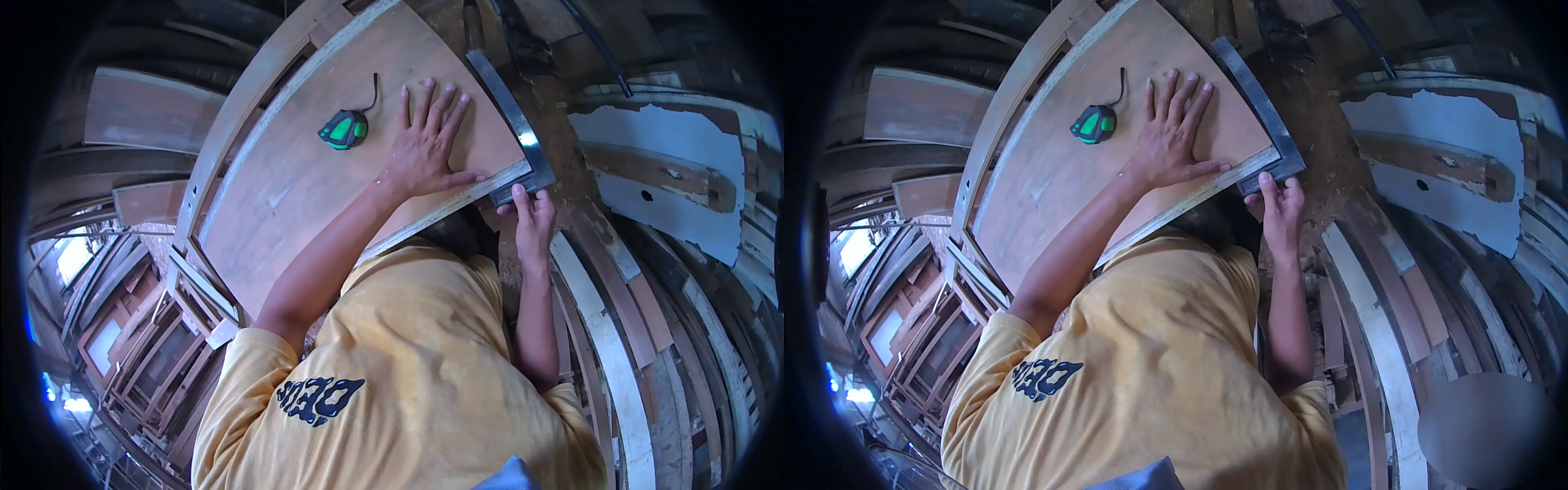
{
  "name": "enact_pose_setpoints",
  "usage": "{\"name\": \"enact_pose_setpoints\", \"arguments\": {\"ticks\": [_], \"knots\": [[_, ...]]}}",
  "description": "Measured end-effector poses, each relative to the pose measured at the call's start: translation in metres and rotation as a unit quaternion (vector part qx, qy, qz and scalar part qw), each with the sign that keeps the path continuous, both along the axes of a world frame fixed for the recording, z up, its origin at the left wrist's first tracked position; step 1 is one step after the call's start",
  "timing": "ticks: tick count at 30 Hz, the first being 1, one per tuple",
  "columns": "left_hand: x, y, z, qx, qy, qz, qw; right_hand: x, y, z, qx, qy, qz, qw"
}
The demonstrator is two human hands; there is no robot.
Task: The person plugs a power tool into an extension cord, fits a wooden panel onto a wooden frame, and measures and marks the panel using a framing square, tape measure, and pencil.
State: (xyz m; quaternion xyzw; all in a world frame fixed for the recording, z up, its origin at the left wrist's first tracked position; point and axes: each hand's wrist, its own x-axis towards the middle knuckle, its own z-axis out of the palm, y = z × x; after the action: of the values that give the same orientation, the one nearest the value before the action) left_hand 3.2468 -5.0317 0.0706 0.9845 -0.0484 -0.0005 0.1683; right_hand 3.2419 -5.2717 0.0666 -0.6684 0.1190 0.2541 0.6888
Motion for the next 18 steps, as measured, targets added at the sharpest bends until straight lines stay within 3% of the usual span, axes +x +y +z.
{"name": "enact_pose_setpoints", "arguments": {"ticks": [7, 9, 11, 12, 14, 18], "knots": [[-0.005, 0.006, 0.002, -0.048, -0.012, -0.02, 0.999, 0.005, 0.007, 0.018, 0.01, -0.011, -0.028, 0.999], [-0.008, 0.003, 0.024, -0.088, -0.027, -0.042, 0.995, 0.009, 0.019, 0.026, -0.024, -0.065, -0.04, 0.997], [-0.014, -0.009, 0.055, -0.244, 0.045, -0.141, 0.958, 0.011, 0.034, 0.034, -0.027, -0.095, -0.031, 0.995], [-0.017, -0.018, 0.06, -0.236, 0.045, -0.14, 0.961, 0.012, 0.046, 0.04, -0.046, -0.133, -0.042, 0.989], [-0.016, -0.03, 0.065, -0.262, -0.041, -0.031, 0.964, 0.014, 0.065, 0.051, -0.095, -0.204, -0.031, 0.974], [0.014, 0.012, 0.059, -0.275, -0.18, 0.049, 0.943, 0.038, 0.094, 0.062, -0.205, -0.378, 0.101, 0.897]]}}
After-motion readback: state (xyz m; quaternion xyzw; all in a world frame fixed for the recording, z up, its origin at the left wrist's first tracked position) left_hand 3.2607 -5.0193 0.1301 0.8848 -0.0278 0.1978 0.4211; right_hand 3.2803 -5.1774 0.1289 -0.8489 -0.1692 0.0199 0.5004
